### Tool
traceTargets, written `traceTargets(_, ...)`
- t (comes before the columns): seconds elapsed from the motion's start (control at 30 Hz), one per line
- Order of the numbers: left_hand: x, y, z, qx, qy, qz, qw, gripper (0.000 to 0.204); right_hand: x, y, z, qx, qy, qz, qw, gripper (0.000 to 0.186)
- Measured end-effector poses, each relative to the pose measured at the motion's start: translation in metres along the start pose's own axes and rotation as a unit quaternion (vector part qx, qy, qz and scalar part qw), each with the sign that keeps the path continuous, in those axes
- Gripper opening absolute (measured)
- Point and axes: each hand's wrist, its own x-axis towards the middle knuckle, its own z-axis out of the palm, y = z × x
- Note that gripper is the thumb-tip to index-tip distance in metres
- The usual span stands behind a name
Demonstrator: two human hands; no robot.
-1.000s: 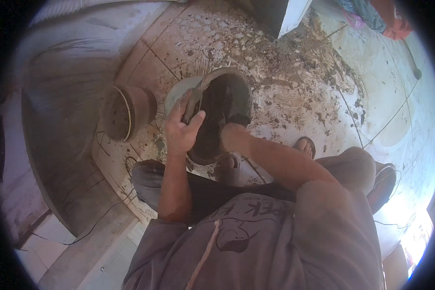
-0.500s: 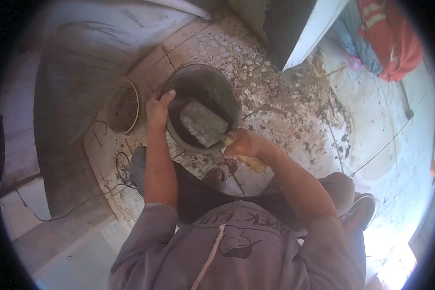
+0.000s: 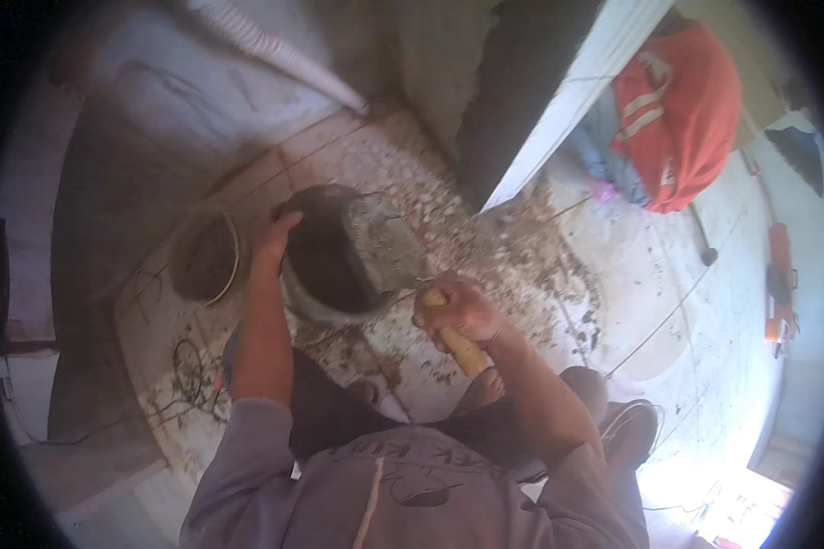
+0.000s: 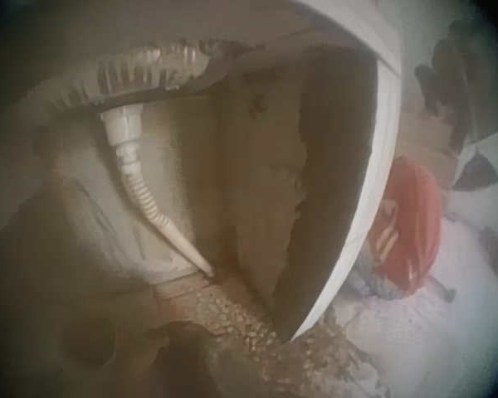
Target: The person applies mortar onto a wall corner using a trowel, then scrapes and mixes mortar inside a bucket using the trowel.
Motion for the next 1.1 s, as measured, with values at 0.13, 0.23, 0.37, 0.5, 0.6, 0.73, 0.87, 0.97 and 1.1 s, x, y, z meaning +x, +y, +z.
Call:
traceTargets(0.13,-0.008,0.005,-0.005,-0.002,-0.006,-0.021,1.0,0.045,-0.011,-0.039,0.006,-0.021,0.007,-0.074,0.997,0.037)
traceTargets(0.23,-0.013,0.005,-0.002,0.01,0.006,-0.016,1.0,0.044,-0.013,-0.053,-0.003,-0.228,0.179,-0.072,0.954,0.039)
traceTargets(0.37,0.023,-0.029,-0.012,0.145,0.027,0.066,0.987,0.049,-0.013,-0.05,0.005,-0.322,0.192,-0.034,0.926,0.038)
traceTargets(0.5,0.017,-0.012,-0.007,0.054,0.015,-0.01,0.998,0.049,0.003,-0.01,0.023,-0.415,0.247,-0.062,0.874,0.029)
traceTargets(0.6,0.015,-0.005,-0.004,0.044,0.032,-0.022,0.998,0.048,0.022,0.023,0.036,-0.566,0.277,-0.087,0.772,0.032)
traceTargets(0.73,0.037,-0.006,0.006,0.109,0.1,-0.044,0.988,0.046,0.035,0.041,0.054,-0.655,0.274,-0.017,0.704,0.041)
traceTargets(0.87,0.048,0.014,0.013,0.166,0.105,-0.063,0.978,0.04,0.037,0.067,0.057,-0.715,0.25,-0.069,0.649,0.045)
traceTargets(0.97,0.057,0.013,0.022,0.135,0.101,-0.062,0.984,0.036,0.041,0.068,0.066,-0.714,0.215,-0.052,0.665,0.044)
traceTargets(1.1,0.06,0.018,0.038,0.154,0.126,-0.073,0.977,0.035,0.026,0.067,0.07,-0.72,0.178,-0.05,0.669,0.046)
